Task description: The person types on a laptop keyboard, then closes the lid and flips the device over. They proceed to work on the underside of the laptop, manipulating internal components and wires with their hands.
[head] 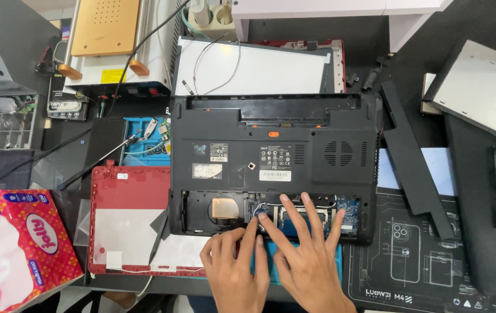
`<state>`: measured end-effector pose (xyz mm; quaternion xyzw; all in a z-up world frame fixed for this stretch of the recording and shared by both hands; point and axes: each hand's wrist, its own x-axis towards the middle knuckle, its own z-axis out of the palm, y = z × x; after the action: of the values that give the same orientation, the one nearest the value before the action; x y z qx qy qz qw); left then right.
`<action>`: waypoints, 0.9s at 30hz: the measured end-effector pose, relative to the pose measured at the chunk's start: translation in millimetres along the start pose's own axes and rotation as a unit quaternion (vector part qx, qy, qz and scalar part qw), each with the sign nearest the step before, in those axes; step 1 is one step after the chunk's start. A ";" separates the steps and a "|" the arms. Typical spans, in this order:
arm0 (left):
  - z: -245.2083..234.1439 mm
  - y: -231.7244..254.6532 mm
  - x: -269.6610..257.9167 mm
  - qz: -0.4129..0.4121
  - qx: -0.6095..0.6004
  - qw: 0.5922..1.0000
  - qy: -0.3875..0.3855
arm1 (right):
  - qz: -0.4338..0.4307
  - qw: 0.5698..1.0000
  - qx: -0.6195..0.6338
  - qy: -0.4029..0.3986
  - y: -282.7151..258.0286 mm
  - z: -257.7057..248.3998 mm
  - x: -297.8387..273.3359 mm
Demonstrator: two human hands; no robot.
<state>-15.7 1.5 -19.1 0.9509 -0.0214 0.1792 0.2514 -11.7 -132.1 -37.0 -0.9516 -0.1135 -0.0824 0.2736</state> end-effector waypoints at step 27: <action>-1.7 -3.7 -19.6 0.054 0.073 0.989 -0.116 | 0.019 1.000 -0.003 -0.024 -7.2 4.5 3.3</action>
<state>-34.1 4.6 -26.3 0.9785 -0.0890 0.0817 0.1674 -10.0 -123.2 -36.5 -0.9561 -0.1020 -0.0544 0.2693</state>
